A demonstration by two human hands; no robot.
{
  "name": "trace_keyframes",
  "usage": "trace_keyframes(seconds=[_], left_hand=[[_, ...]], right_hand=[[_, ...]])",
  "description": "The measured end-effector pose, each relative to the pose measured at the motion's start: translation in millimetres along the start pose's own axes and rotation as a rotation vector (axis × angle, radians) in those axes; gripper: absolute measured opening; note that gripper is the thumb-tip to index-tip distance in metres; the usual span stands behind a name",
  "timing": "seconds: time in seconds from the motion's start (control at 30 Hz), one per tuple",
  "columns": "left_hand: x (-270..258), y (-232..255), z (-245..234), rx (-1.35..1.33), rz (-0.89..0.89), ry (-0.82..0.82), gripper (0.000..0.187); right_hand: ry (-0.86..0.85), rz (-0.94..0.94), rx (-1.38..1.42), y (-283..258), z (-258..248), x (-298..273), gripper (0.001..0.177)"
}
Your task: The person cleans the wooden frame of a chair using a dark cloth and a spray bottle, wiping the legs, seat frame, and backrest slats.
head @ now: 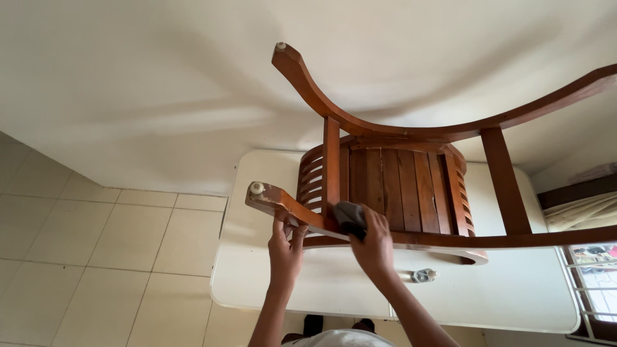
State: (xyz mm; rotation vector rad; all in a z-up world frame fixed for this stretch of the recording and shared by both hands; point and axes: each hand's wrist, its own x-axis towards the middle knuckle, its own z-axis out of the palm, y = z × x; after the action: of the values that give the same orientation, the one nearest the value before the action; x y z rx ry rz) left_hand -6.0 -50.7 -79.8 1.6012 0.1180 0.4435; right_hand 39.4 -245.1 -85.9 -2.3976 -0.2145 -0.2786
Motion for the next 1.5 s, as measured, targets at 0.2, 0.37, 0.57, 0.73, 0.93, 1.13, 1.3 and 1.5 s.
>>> trace_keyframes(seconds=[0.2,0.37,0.57,0.73,0.93,1.13,1.3,1.5], left_hand=[[1.8,6.0,-3.6,0.063,-0.154,-0.017,0.056],[-3.1,2.8,-3.3,0.113,-0.085,-0.026,0.07],[-8.2,-7.9,6.0,-0.037,0.071,-0.086,0.073],[-4.8,-26.7,14.3,-0.009,0.023,-0.11,0.071],[-2.7,-25.1,6.7,-0.038,-0.067,-0.148,0.064],[-3.8,-13.1,7.4,0.013,-0.083,-0.146,0.074],[-9.0,-8.6,13.6,-0.09,-0.045,-0.156,0.076],[-17.2,-6.9,28.9,-0.162,0.009,-0.144,0.078]], right_hand=[[0.041,-0.048,0.174,-65.7,4.7,-31.0,0.065],[0.012,-0.204,0.109,-38.8,-3.1,-52.9,0.068],[-0.004,0.049,-0.102,36.5,-6.5,-50.7,0.06],[0.108,0.129,-0.13,30.5,-10.8,-12.6,0.064],[0.037,0.185,0.069,-57.3,3.4,-39.6,0.061],[0.029,-0.091,0.048,-18.6,-8.3,-52.5,0.068],[0.025,0.042,-0.223,32.7,-29.3,-48.5,0.07],[0.08,0.091,-0.315,2.4,-14.1,-22.5,0.068]])
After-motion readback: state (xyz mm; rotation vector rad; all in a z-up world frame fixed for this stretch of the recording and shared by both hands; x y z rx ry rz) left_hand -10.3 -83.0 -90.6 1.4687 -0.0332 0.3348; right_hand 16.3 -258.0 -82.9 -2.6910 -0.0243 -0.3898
